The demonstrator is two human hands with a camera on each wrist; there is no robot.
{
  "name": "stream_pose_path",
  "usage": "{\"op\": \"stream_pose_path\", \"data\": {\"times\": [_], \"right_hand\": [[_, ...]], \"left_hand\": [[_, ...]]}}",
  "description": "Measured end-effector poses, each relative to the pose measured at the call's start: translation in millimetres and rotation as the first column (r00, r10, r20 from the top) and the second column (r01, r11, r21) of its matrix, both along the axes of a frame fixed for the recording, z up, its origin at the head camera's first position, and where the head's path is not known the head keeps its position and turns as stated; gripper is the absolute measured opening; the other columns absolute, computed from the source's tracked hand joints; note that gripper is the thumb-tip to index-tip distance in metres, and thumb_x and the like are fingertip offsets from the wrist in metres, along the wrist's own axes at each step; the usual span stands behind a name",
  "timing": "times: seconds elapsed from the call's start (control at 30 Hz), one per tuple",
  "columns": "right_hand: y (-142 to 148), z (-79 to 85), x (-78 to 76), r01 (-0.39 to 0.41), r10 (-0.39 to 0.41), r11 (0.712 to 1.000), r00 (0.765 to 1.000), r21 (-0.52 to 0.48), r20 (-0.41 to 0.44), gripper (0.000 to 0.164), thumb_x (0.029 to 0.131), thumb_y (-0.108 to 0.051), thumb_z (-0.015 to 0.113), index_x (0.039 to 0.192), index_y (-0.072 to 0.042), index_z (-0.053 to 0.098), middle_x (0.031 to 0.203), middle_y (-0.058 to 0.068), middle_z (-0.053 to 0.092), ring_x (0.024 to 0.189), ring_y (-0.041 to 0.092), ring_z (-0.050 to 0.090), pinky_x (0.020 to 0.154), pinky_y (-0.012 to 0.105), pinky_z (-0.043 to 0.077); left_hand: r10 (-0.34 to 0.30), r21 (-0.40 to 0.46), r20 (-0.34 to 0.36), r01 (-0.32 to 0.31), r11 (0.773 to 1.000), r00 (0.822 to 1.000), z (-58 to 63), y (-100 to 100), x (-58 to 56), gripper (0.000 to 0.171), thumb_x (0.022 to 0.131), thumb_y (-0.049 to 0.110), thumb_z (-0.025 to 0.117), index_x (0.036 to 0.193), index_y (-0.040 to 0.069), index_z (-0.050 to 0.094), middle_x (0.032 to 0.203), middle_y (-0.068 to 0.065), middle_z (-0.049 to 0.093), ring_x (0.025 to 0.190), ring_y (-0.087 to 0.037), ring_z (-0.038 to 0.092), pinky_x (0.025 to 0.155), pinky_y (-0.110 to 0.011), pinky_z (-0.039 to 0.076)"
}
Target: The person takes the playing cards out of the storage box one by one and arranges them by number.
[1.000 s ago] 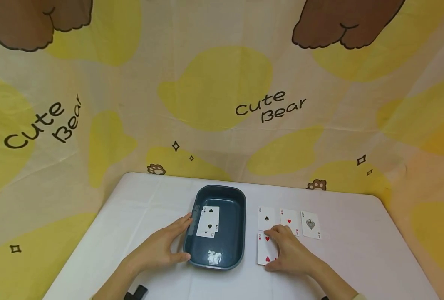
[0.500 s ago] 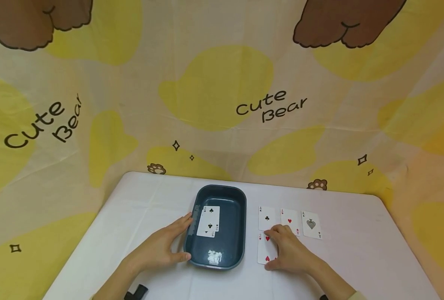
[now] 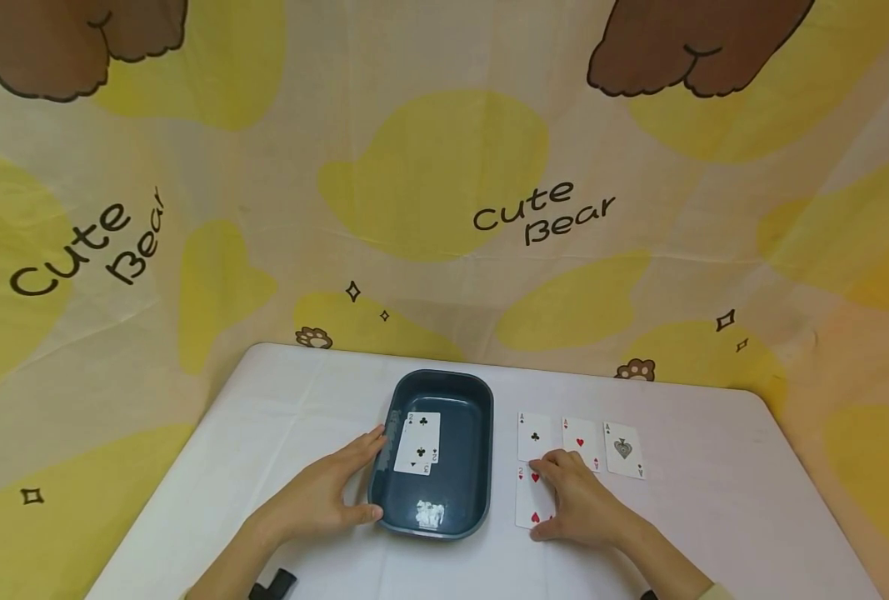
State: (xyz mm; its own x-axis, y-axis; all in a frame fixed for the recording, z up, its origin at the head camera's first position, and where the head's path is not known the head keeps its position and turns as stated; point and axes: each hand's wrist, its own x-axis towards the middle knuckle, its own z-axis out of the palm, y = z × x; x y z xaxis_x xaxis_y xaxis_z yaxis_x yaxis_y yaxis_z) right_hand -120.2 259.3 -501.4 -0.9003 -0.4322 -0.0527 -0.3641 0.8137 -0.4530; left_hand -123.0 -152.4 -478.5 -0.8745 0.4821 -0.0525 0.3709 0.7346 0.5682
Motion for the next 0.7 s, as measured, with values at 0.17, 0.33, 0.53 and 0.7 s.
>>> {"op": "stream_pose_path", "data": {"times": [0.17, 0.33, 0.53, 0.7], "right_hand": [[0, 7.6, -0.2, 0.022, -0.022, 1.0, 1.0, -0.01, -0.014, 0.089, 0.067, -0.043, 0.098, 0.141, -0.008, 0.061, 0.132, 0.002, 0.058, 0.121, 0.024, 0.052, 0.103, 0.051, 0.051], [2, 24.9, -2.6, 0.06, -0.06, 0.994, 0.998, -0.092, -0.004, 0.086, 0.074, -0.035, 0.095, 0.146, -0.007, 0.056, 0.14, 0.011, 0.056, 0.131, 0.036, 0.05, 0.107, 0.061, 0.047], [1, 45.4, -7.9, 0.063, -0.065, 0.987, 0.998, -0.151, -0.012, 0.077, 0.082, -0.028, 0.09, 0.147, -0.007, 0.054, 0.147, 0.02, 0.051, 0.136, 0.047, 0.047, 0.106, 0.07, 0.044], [-2, 56.4, -14.6, 0.02, -0.031, 0.988, 0.997, -0.152, -0.07, 0.071, 0.086, -0.032, 0.087, 0.146, -0.008, 0.056, 0.146, 0.016, 0.053, 0.134, 0.043, 0.05, 0.103, 0.068, 0.048]], "left_hand": [[0.0, 0.002, 0.002, 0.0, 1.0, 1.0, 1.0, 0, 0.4, 0.097, 0.085, 0.051, 0.081, 0.164, 0.016, 0.038, 0.172, 0.007, 0.026, 0.156, -0.028, 0.031, 0.118, -0.06, 0.037], [-0.004, 0.006, 0.005, 0.004, 1.0, 1.0, 1.9, 0, 0.5, 0.096, 0.085, 0.051, 0.081, 0.164, 0.015, 0.038, 0.172, 0.007, 0.026, 0.156, -0.028, 0.031, 0.118, -0.061, 0.036], [-0.001, 0.006, 0.007, 0.0, 1.0, 1.0, 2.0, -1, 0.7, 0.096, 0.086, 0.051, 0.081, 0.164, 0.015, 0.038, 0.172, 0.007, 0.026, 0.156, -0.029, 0.03, 0.118, -0.061, 0.035], [0.007, 0.008, 0.014, -0.007, 1.0, 1.0, 1.5, 0, 1.0, 0.097, 0.085, 0.052, 0.081, 0.164, 0.017, 0.038, 0.172, 0.008, 0.025, 0.156, -0.028, 0.03, 0.118, -0.061, 0.035]]}}
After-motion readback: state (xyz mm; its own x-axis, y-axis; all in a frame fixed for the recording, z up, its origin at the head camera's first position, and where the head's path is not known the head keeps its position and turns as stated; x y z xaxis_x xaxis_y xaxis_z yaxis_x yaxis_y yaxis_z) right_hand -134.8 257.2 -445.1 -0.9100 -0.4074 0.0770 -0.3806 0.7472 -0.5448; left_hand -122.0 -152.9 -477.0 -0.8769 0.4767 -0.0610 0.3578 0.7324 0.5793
